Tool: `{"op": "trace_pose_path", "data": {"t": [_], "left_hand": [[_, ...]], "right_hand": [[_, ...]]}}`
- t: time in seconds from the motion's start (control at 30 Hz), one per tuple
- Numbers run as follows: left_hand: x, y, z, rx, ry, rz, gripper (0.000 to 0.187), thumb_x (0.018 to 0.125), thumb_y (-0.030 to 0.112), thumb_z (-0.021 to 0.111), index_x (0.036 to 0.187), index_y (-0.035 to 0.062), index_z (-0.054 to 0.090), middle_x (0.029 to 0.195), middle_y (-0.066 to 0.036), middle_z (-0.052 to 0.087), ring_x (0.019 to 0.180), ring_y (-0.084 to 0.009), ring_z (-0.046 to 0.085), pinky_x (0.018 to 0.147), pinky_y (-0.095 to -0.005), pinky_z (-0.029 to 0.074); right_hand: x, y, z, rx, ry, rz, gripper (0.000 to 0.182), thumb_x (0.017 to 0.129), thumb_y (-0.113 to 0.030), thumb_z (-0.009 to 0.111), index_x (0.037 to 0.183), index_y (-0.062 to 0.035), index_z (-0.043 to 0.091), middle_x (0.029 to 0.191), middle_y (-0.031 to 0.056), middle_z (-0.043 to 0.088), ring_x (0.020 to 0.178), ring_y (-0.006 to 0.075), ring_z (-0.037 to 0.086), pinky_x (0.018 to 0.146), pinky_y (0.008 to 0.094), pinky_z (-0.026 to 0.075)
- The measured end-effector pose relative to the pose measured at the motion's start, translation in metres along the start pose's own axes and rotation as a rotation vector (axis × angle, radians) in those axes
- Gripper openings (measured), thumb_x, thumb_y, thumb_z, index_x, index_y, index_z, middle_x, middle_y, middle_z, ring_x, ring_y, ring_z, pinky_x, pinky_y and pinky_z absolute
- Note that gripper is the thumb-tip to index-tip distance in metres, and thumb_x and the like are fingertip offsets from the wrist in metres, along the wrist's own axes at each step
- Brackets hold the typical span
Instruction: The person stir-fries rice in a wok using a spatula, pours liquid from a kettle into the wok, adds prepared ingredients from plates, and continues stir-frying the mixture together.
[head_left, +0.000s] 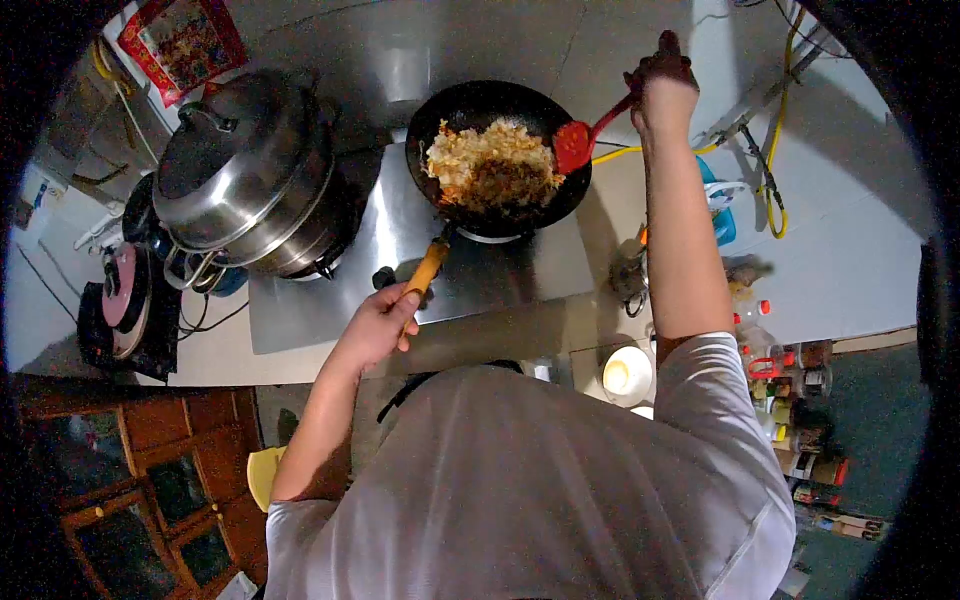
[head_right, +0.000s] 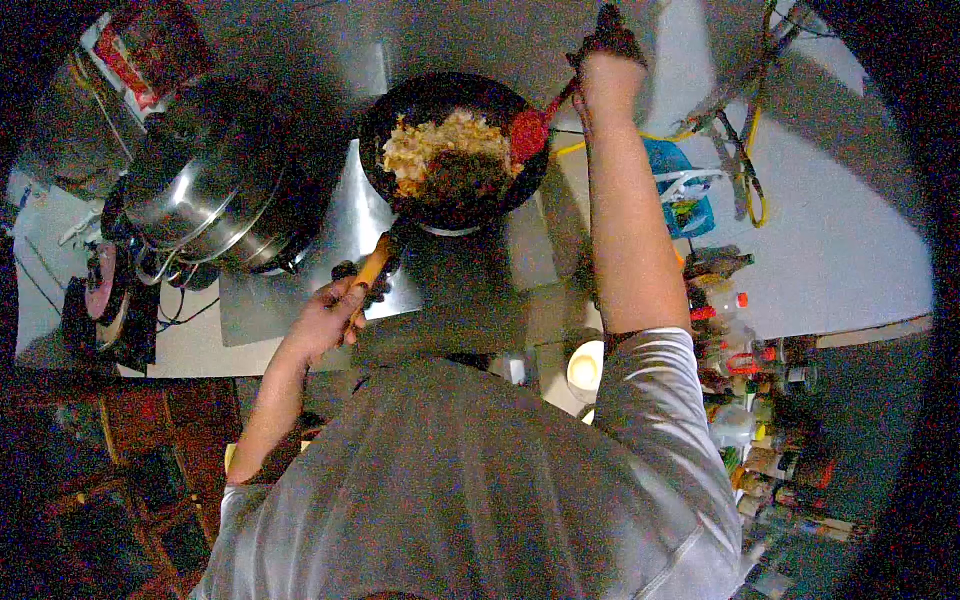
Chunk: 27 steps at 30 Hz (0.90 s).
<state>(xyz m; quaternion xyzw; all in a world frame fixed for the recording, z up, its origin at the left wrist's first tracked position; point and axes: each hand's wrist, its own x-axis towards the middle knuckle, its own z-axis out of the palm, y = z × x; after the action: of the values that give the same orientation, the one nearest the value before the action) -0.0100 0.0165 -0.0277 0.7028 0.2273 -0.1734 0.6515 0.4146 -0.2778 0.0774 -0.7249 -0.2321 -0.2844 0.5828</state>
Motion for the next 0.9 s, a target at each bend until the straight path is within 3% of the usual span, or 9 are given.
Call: {"op": "trace_pose_path", "data": {"t": [0.07, 0.1, 0.2, 0.33, 0.47, 0.6, 0.67, 0.73, 0.9], "left_hand": [[0.006, -0.007, -0.005, 0.018, -0.029, 0.025, 0.042, 0.102, 0.033, 0.053, 0.132, 0.0035, 0.055, 0.080, 0.000, 0.056, 0.060, -0.0080, 0.052, 0.052, -0.0236, 0.045], [0.009, -0.010, -0.007, 0.046, -0.052, 0.047, 0.041, 0.102, 0.033, 0.052, 0.131, 0.0035, 0.056, 0.079, -0.001, 0.057, 0.058, -0.0083, 0.051, 0.052, -0.0241, 0.045], [0.010, -0.011, -0.011, 0.036, -0.049, 0.021, 0.039, 0.102, 0.031, 0.051, 0.130, 0.0028, 0.056, 0.076, -0.002, 0.057, 0.055, -0.0090, 0.050, 0.052, -0.0253, 0.044], [0.009, -0.014, -0.013, 0.009, -0.022, 0.008, 0.037, 0.102, 0.028, 0.050, 0.129, 0.0024, 0.055, 0.074, -0.003, 0.059, 0.052, -0.0099, 0.050, 0.052, -0.0261, 0.044], [0.013, -0.020, -0.012, 0.085, -0.024, 0.018, 0.040, 0.102, 0.027, 0.050, 0.135, 0.0052, 0.053, 0.077, -0.004, 0.062, 0.054, -0.0099, 0.052, 0.052, -0.0265, 0.044], [0.013, -0.021, -0.009, 0.079, -0.049, 0.052, 0.045, 0.102, 0.028, 0.049, 0.142, 0.0066, 0.049, 0.078, -0.004, 0.061, 0.053, -0.0094, 0.051, 0.053, -0.0255, 0.045], [0.008, -0.012, -0.008, 0.070, -0.052, 0.033, 0.045, 0.103, 0.028, 0.048, 0.142, 0.0066, 0.048, 0.078, -0.004, 0.061, 0.053, -0.0091, 0.051, 0.053, -0.0250, 0.045], [0.007, -0.009, -0.007, 0.056, -0.048, 0.017, 0.045, 0.103, 0.027, 0.048, 0.143, 0.0066, 0.048, 0.078, -0.004, 0.060, 0.053, -0.0089, 0.050, 0.053, -0.0246, 0.045], [0.010, -0.019, -0.007, 0.030, -0.049, 0.079, 0.044, 0.103, 0.031, 0.050, 0.139, 0.0063, 0.052, 0.078, -0.003, 0.059, 0.055, -0.0082, 0.050, 0.053, -0.0243, 0.046]], "right_hand": [[-0.024, -0.063, 0.012, -1.064, -0.034, -0.494, 0.038, 0.092, -0.024, 0.066, 0.116, 0.0010, 0.051, 0.081, 0.0142, 0.060, 0.070, 0.0308, 0.059, 0.066, 0.0431, 0.050], [-0.027, -0.058, 0.021, -1.094, -0.023, -0.462, 0.045, 0.080, -0.020, 0.076, 0.112, 0.0036, 0.056, 0.084, 0.0195, 0.063, 0.074, 0.0360, 0.062, 0.065, 0.0448, 0.051], [-0.052, -0.033, 0.045, -0.229, 0.196, 0.347, 0.047, 0.097, -0.039, 0.057, 0.075, 0.0023, 0.058, 0.063, 0.0147, 0.056, 0.055, 0.0287, 0.054, 0.056, 0.0423, 0.045], [-0.061, 0.017, 0.049, 0.272, 0.473, 0.618, 0.036, 0.098, -0.033, 0.054, 0.079, -0.0025, 0.052, 0.062, 0.0086, 0.050, 0.058, 0.0245, 0.051, 0.054, 0.0417, 0.044], [-0.053, 0.085, 0.066, 0.611, 0.383, 0.689, 0.024, 0.096, -0.025, 0.054, 0.089, -0.0020, 0.053, 0.061, 0.0099, 0.050, 0.059, 0.0253, 0.051, 0.056, 0.0414, 0.045], [-0.065, -0.034, 0.108, 0.586, 0.229, 0.699, 0.022, 0.095, -0.024, 0.056, 0.083, -0.0053, 0.057, 0.072, 0.0093, 0.056, 0.068, 0.0243, 0.054, 0.064, 0.0383, 0.048], [-0.081, -0.036, 0.112, 0.200, -0.235, 0.279, 0.024, 0.095, -0.024, 0.056, 0.080, -0.0053, 0.058, 0.076, 0.0064, 0.057, 0.071, 0.0219, 0.054, 0.064, 0.0358, 0.046], [-0.111, -0.078, 0.117, 0.432, -0.528, 0.219, 0.030, 0.096, -0.026, 0.055, 0.076, -0.0045, 0.057, 0.075, 0.0027, 0.057, 0.071, 0.0182, 0.054, 0.064, 0.0326, 0.045], [-0.150, -0.103, 0.101, 0.316, -0.626, 0.096, 0.045, 0.098, -0.038, 0.056, 0.068, -0.0045, 0.052, 0.070, -0.0006, 0.055, 0.071, 0.0112, 0.053, 0.064, 0.0289, 0.044]]}}
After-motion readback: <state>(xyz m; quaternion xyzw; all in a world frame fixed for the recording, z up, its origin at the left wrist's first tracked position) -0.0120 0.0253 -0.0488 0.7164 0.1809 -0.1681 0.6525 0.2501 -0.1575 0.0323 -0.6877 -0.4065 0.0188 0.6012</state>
